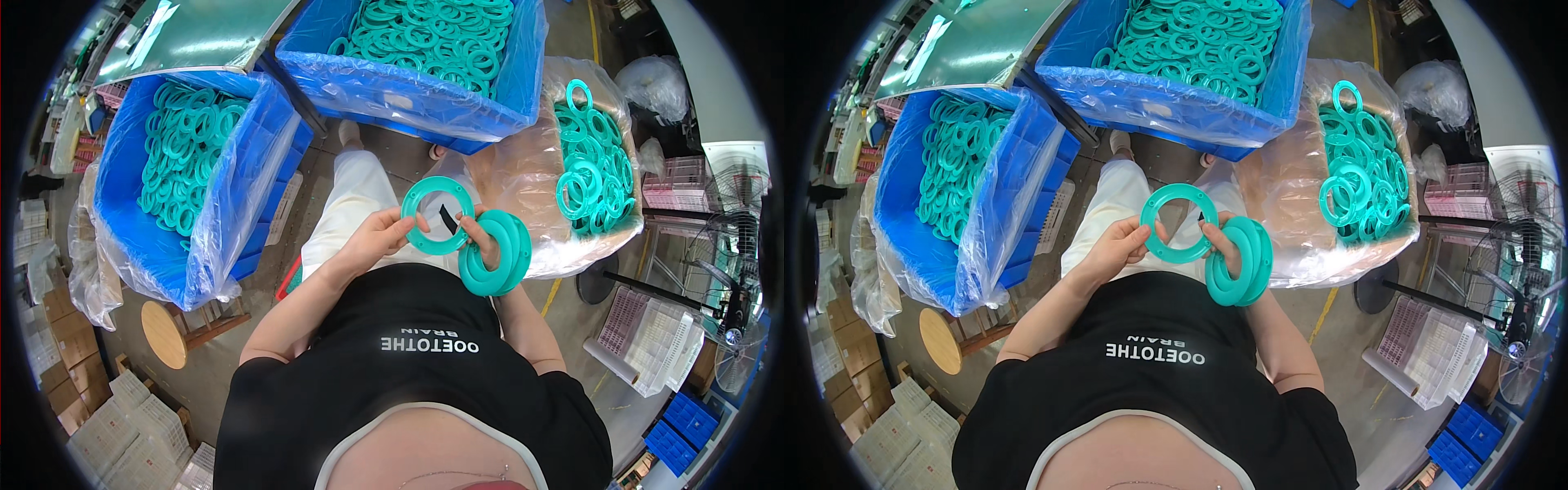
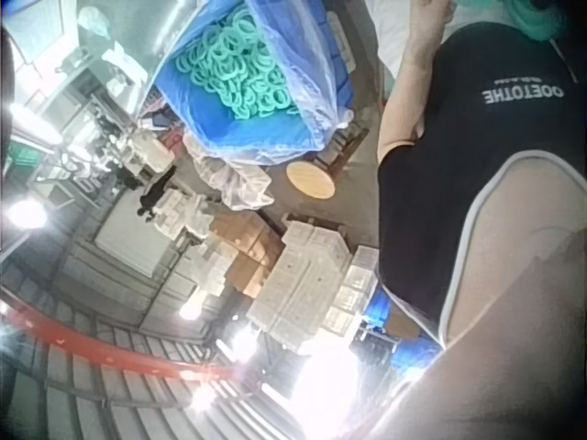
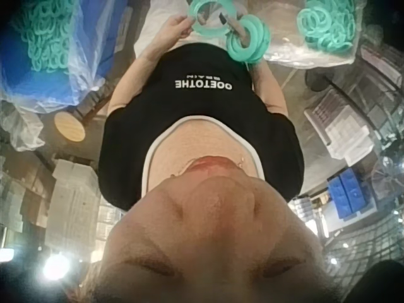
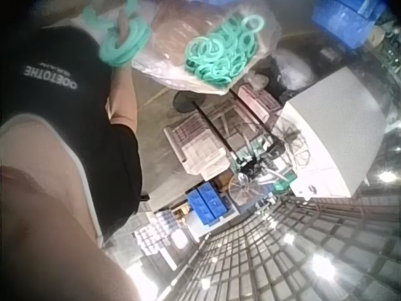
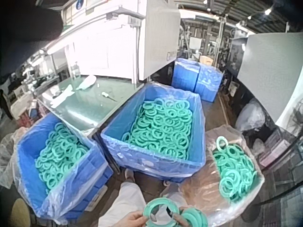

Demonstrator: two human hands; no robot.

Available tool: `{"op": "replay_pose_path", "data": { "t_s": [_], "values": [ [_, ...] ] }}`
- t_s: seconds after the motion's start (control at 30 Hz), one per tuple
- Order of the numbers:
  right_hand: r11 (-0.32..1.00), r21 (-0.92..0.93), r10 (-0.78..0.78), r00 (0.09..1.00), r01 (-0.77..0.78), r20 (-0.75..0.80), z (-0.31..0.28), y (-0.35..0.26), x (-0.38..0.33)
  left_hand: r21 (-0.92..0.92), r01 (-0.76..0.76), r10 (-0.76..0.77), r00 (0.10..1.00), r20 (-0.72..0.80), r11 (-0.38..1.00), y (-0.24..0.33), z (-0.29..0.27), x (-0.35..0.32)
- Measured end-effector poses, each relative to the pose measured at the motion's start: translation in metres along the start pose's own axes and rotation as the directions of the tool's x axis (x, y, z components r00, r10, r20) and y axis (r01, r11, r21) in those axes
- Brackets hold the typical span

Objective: The recorder is picking up green plastic rings from one bin and sorting them, occasionally inspecting them and placing them in a different container.

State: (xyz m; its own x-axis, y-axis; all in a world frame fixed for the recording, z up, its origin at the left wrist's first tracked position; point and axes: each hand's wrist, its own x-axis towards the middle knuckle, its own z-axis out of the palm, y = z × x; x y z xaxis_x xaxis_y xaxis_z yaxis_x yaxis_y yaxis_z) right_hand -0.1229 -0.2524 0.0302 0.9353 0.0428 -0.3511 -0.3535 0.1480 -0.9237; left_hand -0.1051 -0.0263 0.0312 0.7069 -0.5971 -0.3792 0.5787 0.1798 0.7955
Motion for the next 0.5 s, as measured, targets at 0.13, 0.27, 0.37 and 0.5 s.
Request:
{"op": "replay_pose_path", "data": {
  "t_s": [0.13, 0.27, 0.37, 0.5],
  "values": [
    [0.997, -0.069, -0.050, 0.998, 0.047, -0.042, 0.007, 0.003, -0.006, 0.042, -0.052, 0.057, 0.990, -0.131, 0.998, -0.017, -0.002, 0.006],
    [0.981, -0.168, -0.110, 0.993, 0.102, -0.038, 0.007, 0.012, -0.006, 0.218, -0.217, 0.287, 0.883, -0.372, 0.952, -0.036, 0.003, 0.022],
    [0.982, -0.173, -0.100, 0.986, 0.076, -0.135, 0.005, 0.013, -0.005, 0.548, -0.113, 0.334, 0.886, -0.323, 0.829, -0.033, -0.002, 0.019],
    [0.997, -0.072, 0.030, 0.988, -0.041, -0.149, 0.006, 0.009, -0.006, 0.635, -0.187, 0.456, 0.841, -0.291, 0.749, -0.022, 0.003, 0.020]
  ]
}}
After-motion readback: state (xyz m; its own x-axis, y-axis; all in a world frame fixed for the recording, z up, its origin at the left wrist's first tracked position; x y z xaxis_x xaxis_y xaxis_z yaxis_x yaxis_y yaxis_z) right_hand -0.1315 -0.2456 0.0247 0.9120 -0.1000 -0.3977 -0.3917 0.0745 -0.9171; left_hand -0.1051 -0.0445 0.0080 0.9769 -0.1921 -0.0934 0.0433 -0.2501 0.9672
